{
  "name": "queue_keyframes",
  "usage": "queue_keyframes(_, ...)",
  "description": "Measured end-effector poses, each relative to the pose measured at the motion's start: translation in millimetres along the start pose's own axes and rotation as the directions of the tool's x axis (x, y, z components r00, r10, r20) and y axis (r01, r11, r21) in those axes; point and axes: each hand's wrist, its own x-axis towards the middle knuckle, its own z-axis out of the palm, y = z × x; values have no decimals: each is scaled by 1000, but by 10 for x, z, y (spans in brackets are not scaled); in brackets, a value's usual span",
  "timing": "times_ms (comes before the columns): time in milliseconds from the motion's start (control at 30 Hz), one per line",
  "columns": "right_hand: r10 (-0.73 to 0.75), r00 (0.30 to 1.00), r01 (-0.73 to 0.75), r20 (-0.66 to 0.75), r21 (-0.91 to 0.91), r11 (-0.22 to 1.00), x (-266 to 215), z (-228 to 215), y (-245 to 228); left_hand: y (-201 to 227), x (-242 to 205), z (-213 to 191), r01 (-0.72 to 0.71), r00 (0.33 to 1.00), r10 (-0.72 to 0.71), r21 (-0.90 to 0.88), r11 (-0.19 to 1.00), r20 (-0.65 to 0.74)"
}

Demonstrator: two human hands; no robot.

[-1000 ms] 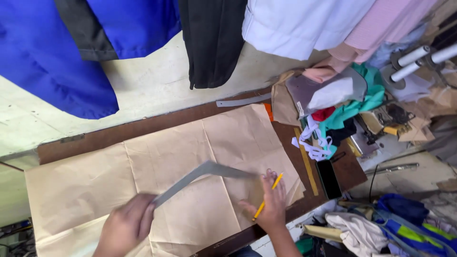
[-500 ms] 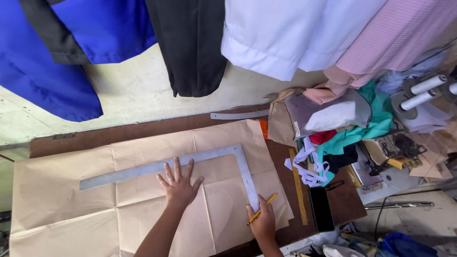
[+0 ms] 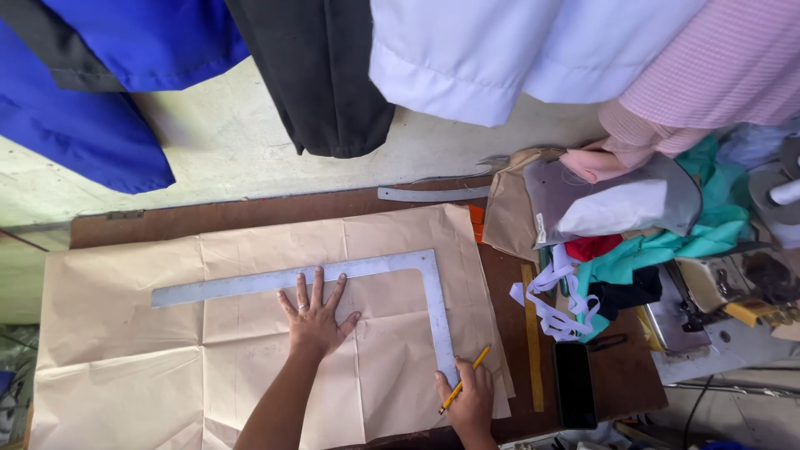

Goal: The person measures and marks a large piece of light brown fabric on a table using a metal L-square ruler, a wooden ruler, and a pencil. They draw straight lines and make small marks along the edges and center of the fabric.

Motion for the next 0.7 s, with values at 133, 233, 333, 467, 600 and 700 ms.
queue_keyframes(133, -26, 999, 26, -33, 4, 1000, -1, 59, 42, -24, 35, -67, -19, 999, 18, 40, 999, 35)
queue_keyframes(233, 39, 999, -39, 20, -11, 999, -23, 68, 46, -49, 63, -4, -25, 999, 26, 33, 999, -19)
queue_keyframes(333, -1, 1000, 1, -27, -17, 1000, -45, 101, 71, -56, 58, -18, -30, 999, 30, 30, 999, -17)
queue_keyframes(467, -9, 998, 8, -70, -13, 1000, -41, 87, 27, -55, 59, -38, -26, 1000, 26, 26, 999, 1)
queue_keyframes(600, -1, 997, -1, -73, -16, 1000, -47, 87, 7, -46, 112, -9, -17, 1000, 17, 13, 1000, 15)
queue_keyframes(700, -22, 998, 20, -60, -33, 999, -54, -56, -135, -50, 170, 70, -14, 1000, 14, 2, 1000, -10)
